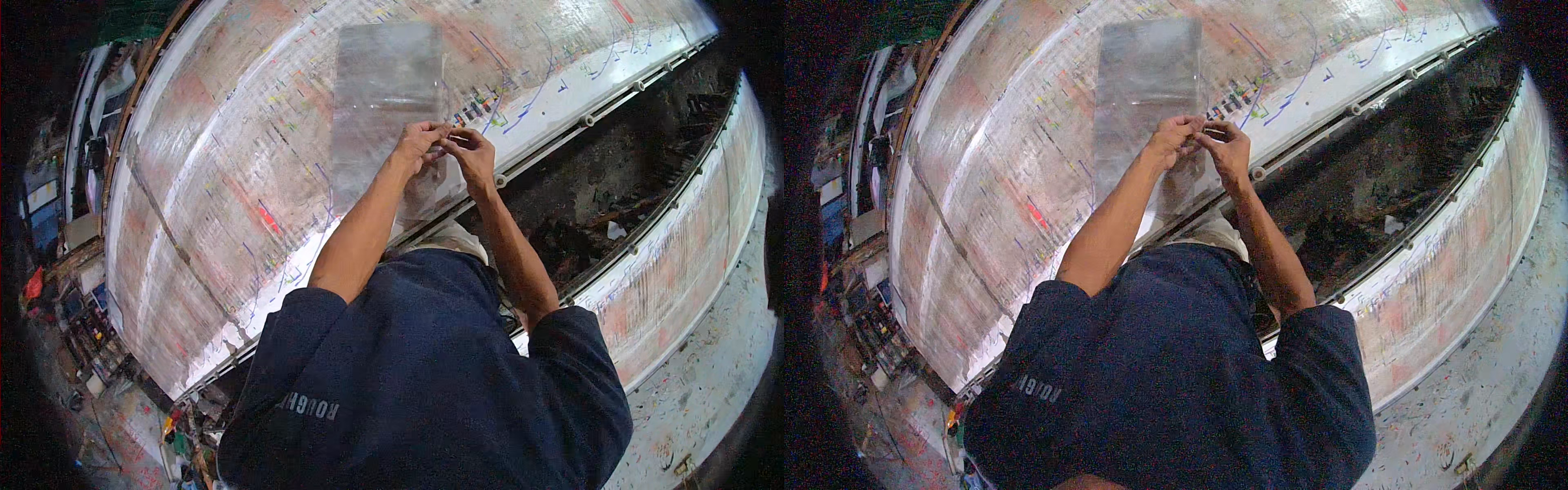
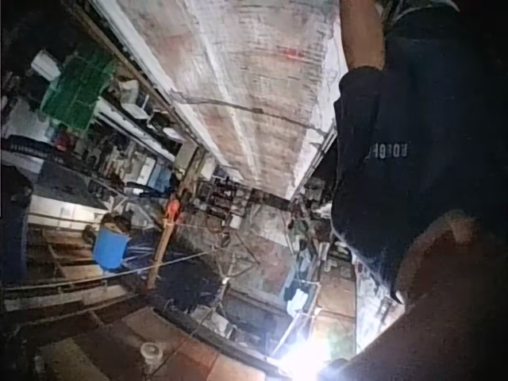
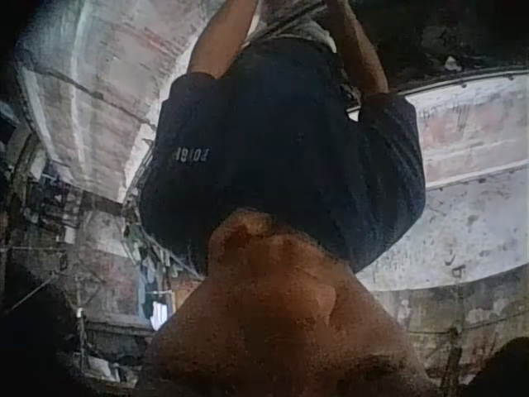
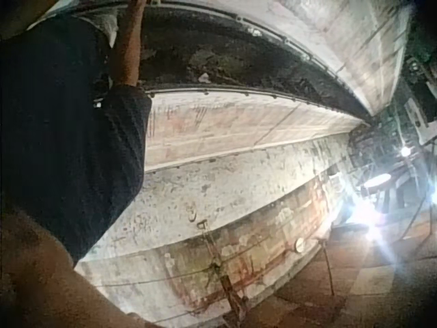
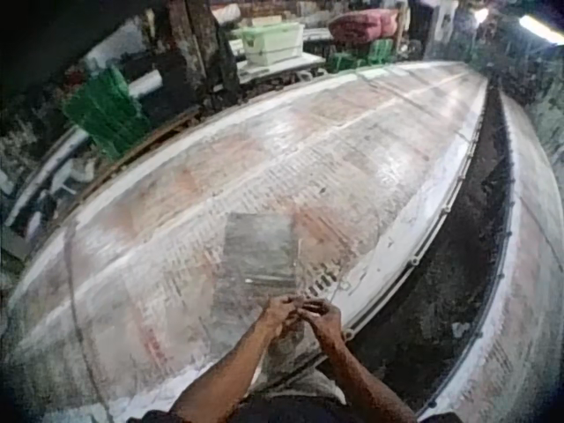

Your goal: The person aligns a clear plastic sheet over markings on a large industrial drum by hand, smoothing it against the surface and repositioning it several times to match the underlying patterns.

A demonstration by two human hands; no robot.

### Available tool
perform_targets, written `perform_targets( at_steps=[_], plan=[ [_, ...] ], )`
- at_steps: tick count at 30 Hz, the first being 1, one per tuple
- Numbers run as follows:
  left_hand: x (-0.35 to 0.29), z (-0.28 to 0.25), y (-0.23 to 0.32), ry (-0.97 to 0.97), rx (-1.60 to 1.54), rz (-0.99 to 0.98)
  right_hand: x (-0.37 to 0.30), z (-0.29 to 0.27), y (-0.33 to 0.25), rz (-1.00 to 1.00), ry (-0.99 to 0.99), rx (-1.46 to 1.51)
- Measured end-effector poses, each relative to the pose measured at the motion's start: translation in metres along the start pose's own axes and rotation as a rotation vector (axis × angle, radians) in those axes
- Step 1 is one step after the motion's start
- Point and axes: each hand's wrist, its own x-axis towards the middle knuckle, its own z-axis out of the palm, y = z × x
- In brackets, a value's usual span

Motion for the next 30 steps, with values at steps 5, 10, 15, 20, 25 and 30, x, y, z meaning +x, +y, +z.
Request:
perform_targets(
  at_steps=[5, 10, 15, 20, 25, 30],
  plan=[
    [-0.003, 0.007, -0.001, -0.007, 0.023, 0.013, 0.005, -0.004, 0.009, -0.01, 0.03, -0.052],
    [-0.007, 0.011, 0.001, 0.06, 0.195, 0.197, 0.003, -0.008, 0.0, -0.017, -0.046, -0.014],
    [-0.014, 0.007, 0.008, 0.058, 0.252, 0.259, -0.008, -0.006, -0.029, 0.043, -0.151, 0.087],
    [-0.023, 0.011, 0.014, 0.052, 0.331, 0.328, -0.015, -0.007, -0.037, 0.099, -0.174, 0.223],
    [-0.026, 0.006, 0.015, 0.096, 0.344, 0.418, -0.019, 0.0, -0.04, 0.165, -0.148, 0.287],
    [-0.03, 0.009, 0.013, 0.105, 0.302, 0.412, -0.023, 0.0, -0.035, 0.192, -0.133, 0.28]
  ],
)
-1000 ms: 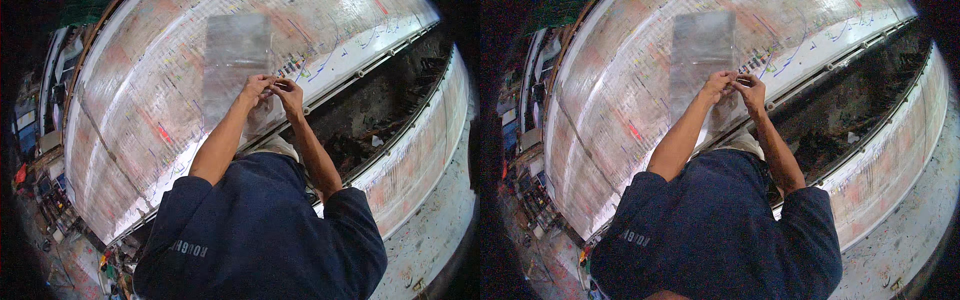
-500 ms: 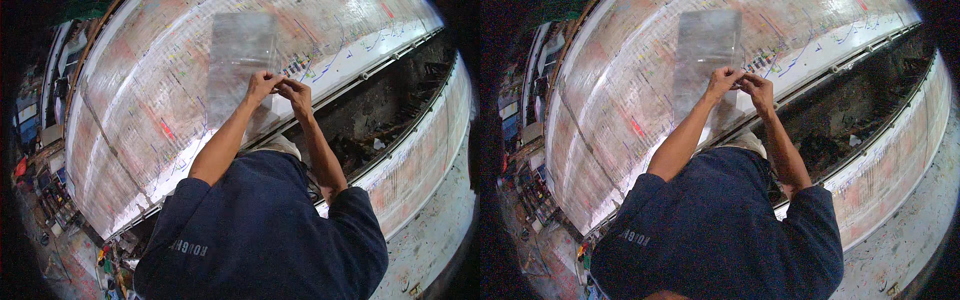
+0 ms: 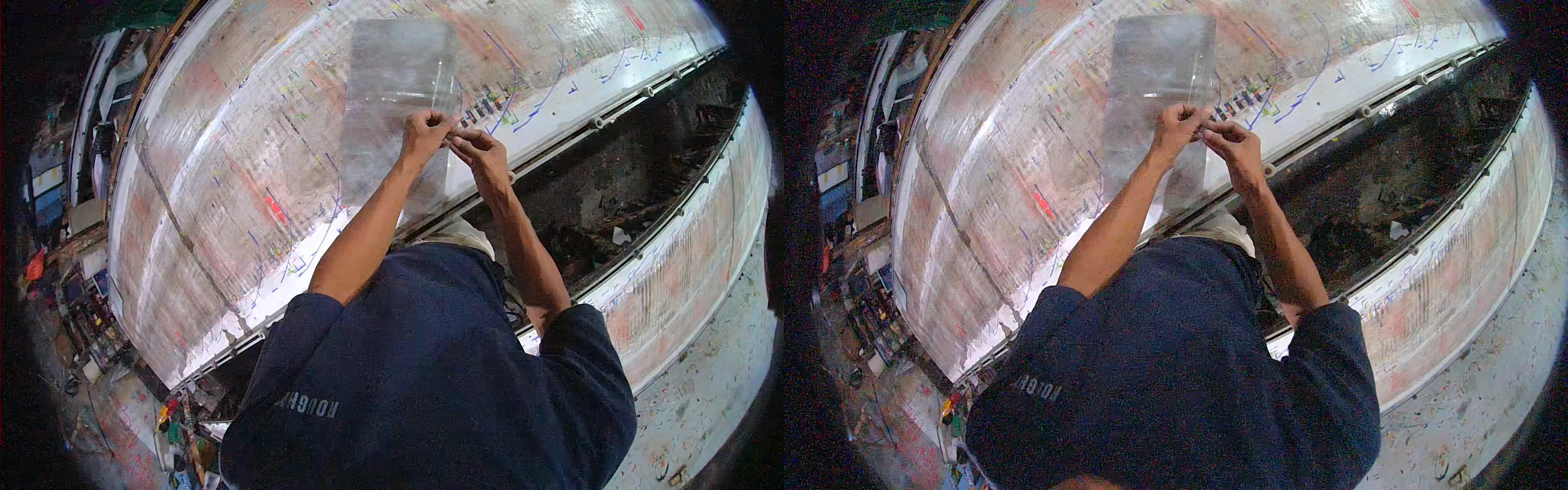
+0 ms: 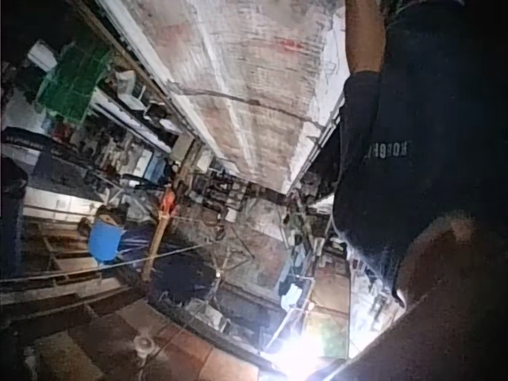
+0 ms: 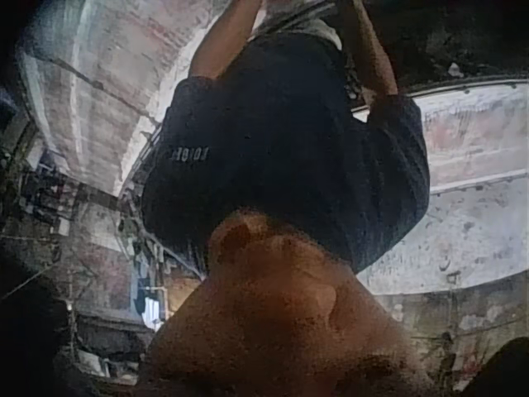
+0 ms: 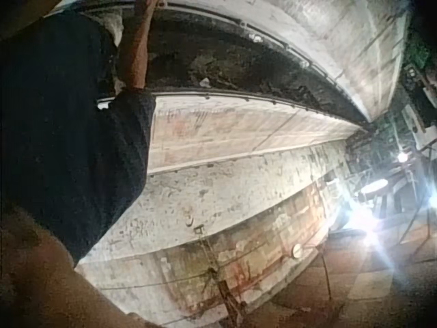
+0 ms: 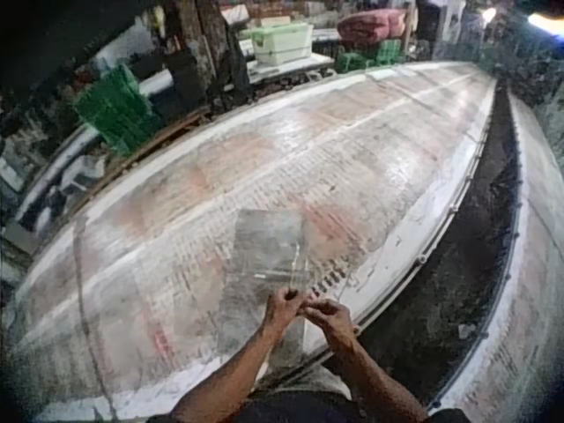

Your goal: The person aligns a clear plastic sheet over markings on a large industrial drum by hand, smoothing it against the surface and repositioning it several times to match the underlying patterns.

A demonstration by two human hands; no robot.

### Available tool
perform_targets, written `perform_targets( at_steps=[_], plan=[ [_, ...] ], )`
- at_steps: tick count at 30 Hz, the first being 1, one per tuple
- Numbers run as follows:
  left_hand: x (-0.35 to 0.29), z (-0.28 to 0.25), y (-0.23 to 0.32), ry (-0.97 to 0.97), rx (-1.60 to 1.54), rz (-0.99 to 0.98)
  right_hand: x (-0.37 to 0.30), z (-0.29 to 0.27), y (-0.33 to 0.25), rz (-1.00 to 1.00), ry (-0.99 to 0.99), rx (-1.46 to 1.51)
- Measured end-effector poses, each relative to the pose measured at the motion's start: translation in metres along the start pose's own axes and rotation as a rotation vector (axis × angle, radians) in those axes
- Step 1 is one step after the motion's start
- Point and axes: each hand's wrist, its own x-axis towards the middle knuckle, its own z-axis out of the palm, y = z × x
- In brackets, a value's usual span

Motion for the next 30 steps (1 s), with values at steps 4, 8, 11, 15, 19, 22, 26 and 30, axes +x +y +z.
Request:
perform_targets(
  at_steps=[4, 8, 11, 15, 19, 22, 26, 30],
  plan=[
    [-0.002, 0.002, -0.002, -0.001, -0.049, 0.018, -0.004, 0.005, 0.004, -0.066, 0.035, -0.056],
    [-0.003, 0.003, -0.004, 0.016, 0.0, 0.033, -0.008, 0.008, 0.001, -0.109, 0.089, -0.15],
    [-0.006, 0.006, -0.004, 0.037, -0.034, 0.006, -0.008, 0.007, 0.004, -0.083, 0.157, -0.186],
    [-0.006, 0.006, -0.005, 0.045, 0.043, 0.066, -0.011, 0.005, 0.006, -0.123, 0.121, -0.164],
    [-0.004, -0.002, -0.015, 0.021, 0.081, 0.177, -0.009, 0.002, 0.012, -0.169, 0.026, -0.167],
    [-0.009, -0.004, -0.012, 0.051, 0.136, 0.261, -0.01, 0.006, 0.011, -0.173, -0.014, -0.083],
    [-0.024, -0.009, 0.012, -0.075, 0.135, 0.355, -0.014, 0.012, 0.003, -0.112, -0.038, 0.04],
    [-0.03, -0.017, 0.028, -0.203, 0.271, 0.353, -0.017, 0.013, 0.001, -0.025, -0.029, 0.046]
  ],
)
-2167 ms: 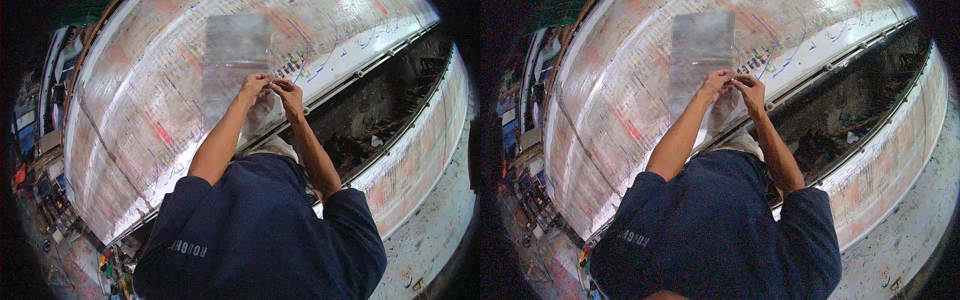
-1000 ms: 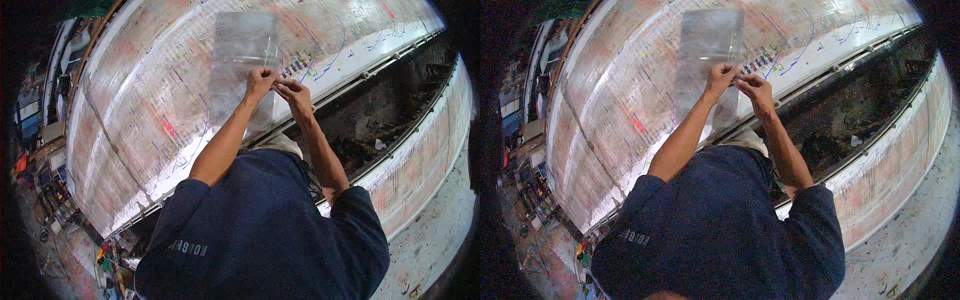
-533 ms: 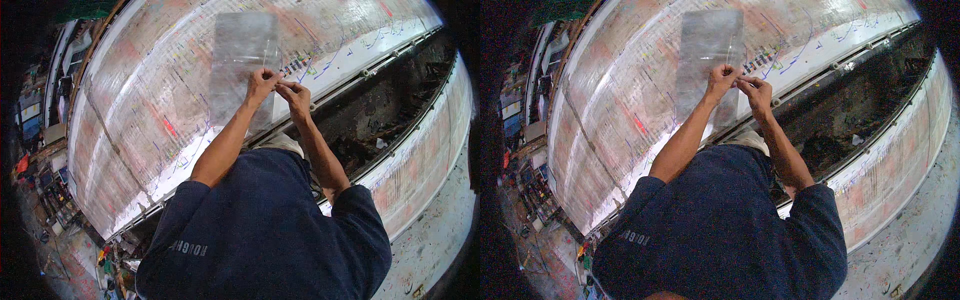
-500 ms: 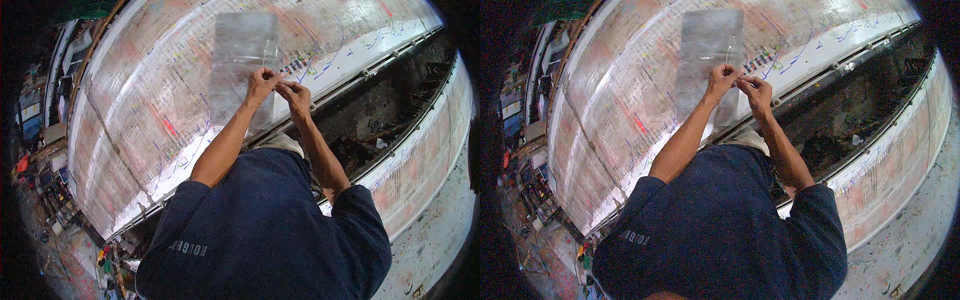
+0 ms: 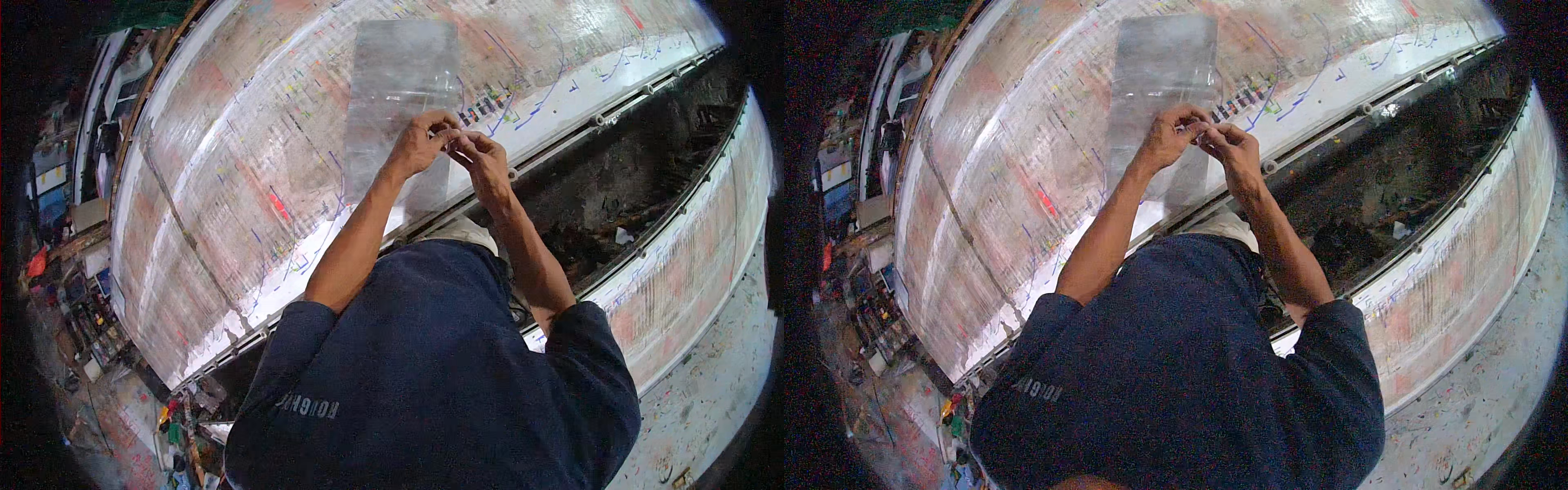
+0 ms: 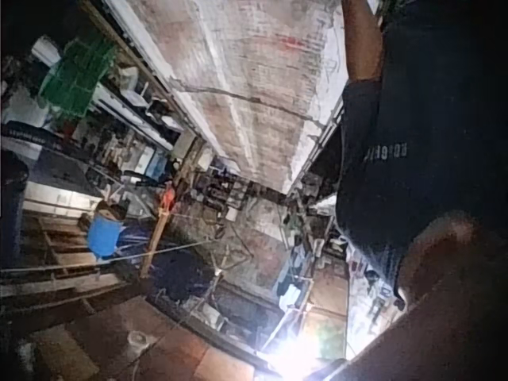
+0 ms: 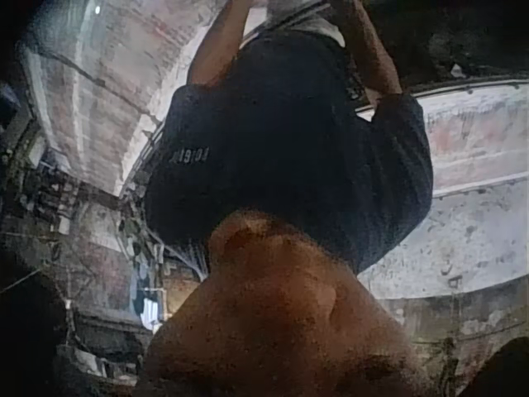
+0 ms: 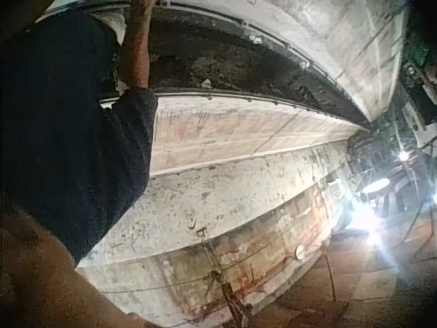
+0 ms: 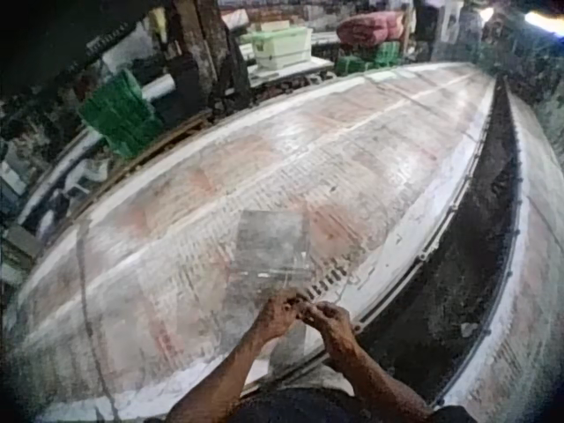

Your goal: The person aligns a clear plastic sheet over markings on a large industrial drum by hand, smoothing it against the surface and repositioning it several times to match the underlying patterns.

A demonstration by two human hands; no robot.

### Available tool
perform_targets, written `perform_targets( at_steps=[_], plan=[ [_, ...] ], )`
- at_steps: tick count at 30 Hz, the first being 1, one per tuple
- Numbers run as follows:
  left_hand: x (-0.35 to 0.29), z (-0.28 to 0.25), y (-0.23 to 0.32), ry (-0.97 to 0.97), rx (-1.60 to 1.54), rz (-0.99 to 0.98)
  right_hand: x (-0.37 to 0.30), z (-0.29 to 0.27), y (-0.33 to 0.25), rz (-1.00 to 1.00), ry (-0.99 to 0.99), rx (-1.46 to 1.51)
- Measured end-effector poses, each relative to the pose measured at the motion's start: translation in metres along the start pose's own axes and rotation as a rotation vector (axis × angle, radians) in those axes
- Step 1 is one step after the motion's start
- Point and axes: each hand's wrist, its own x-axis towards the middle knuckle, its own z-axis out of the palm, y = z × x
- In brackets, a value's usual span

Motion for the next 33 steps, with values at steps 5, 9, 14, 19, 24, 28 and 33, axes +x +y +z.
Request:
perform_targets(
  at_steps=[5, 9, 14, 19, 24, 28, 33],
  plan=[
    [-0.006, 0.002, 0.015, 0.076, 0.1, 0.026, -0.001, 0.007, -0.006, -0.099, -0.026, -0.223],
    [-0.01, 0.006, 0.027, 0.146, -0.026, 0.005, -0.004, 0.02, -0.017, -0.225, 0.027, -0.353],
    [-0.015, 0.001, 0.058, 0.165, -0.03, 0.072, -0.018, 0.033, -0.047, -0.138, -0.126, -0.127],
    [-0.016, -0.003, 0.073, 0.195, -0.075, 0.145, -0.025, 0.039, -0.058, -0.168, -0.124, -0.093],
    [-0.019, -0.003, 0.081, 0.176, -0.094, 0.13, -0.029, 0.041, -0.061, -0.2, -0.112, -0.133],
    [-0.021, -0.002, 0.083, 0.174, -0.124, 0.145, -0.034, 0.044, -0.068, -0.204, -0.095, -0.191],
    [-0.021, -0.002, 0.09, 0.157, -0.152, 0.14, -0.04, 0.05, -0.076, -0.233, -0.062, -0.234]
  ],
)
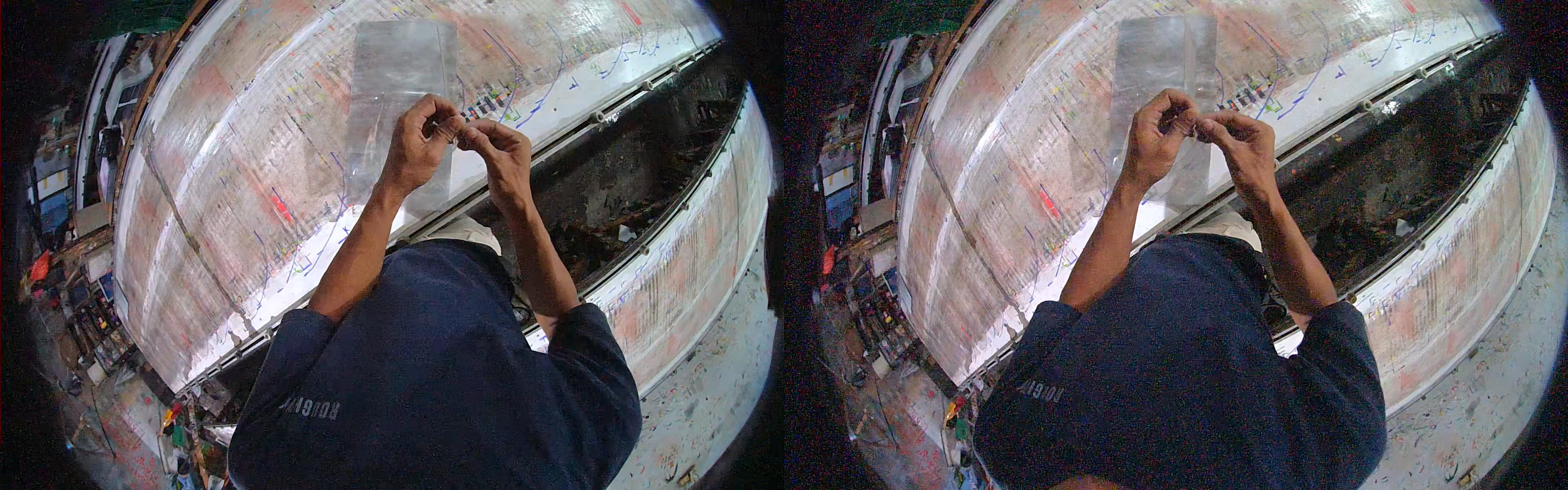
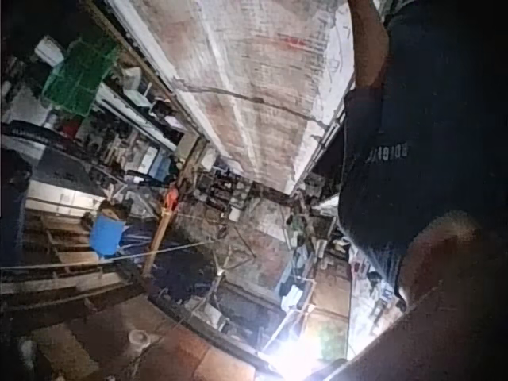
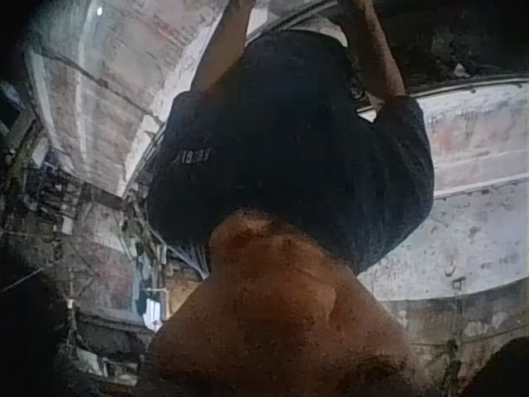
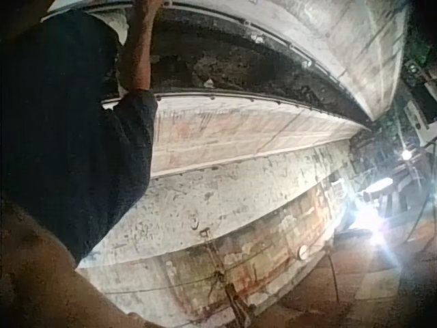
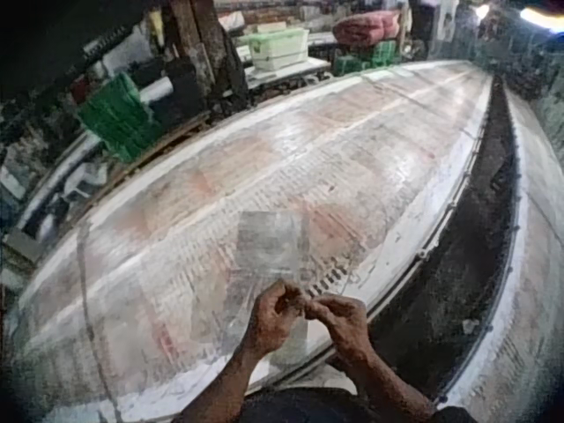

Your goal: The person aligns a clear plastic sheet over markings on a large industrial drum by hand, smoothing it against the surface and repositioning it several times to match the underlying patterns.

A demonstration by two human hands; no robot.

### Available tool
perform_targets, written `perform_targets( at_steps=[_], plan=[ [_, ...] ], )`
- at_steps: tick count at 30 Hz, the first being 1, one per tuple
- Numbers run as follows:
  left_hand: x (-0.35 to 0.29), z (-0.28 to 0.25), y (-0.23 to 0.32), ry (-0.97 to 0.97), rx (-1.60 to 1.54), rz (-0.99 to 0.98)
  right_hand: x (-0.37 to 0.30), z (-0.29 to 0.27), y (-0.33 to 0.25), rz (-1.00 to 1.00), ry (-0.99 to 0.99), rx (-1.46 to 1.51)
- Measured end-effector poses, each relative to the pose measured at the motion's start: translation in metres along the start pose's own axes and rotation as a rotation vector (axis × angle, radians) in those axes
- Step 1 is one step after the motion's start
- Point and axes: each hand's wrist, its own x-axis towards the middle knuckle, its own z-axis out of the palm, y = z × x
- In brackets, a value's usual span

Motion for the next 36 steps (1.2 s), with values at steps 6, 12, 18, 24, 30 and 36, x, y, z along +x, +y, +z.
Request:
perform_targets(
  at_steps=[6, 12, 18, 24, 30, 36],
  plan=[
    [-0.0001, -0.0016, -0.0037, 0.002, 0.029, -0.005, -0.0013, -0.0029, -0.0011, -0.044, -0.029, -0.068],
    [-0.0003, -0.0004, 0.002, 0.016, 0.082, 0.016, -0.0028, -0.0021, -0.0082, -0.053, -0.042, -0.111],
    [-0.001, -0.0013, 0.0018, 0.016, 0.111, -0.013, -0.0026, -0.0015, -0.0102, -0.044, -0.056, -0.139],
    [0.0004, 0.0001, 0.0011, 0.017, 0.128, 0.008, -0.0014, -0.0036, -0.0088, -0.074, -0.073, -0.162],
    [0.0002, -0.0001, -0.0011, 0.005, 0.055, -0.013, -0.0007, -0.004, -0.0063, -0.1, -0.083, -0.136],
    [-0.0012, -0.0019, 0.0018, 0.008, 0.061, -0.018, -0.001, -0.0001, -0.0072, -0.068, -0.057, -0.146]
  ],
)
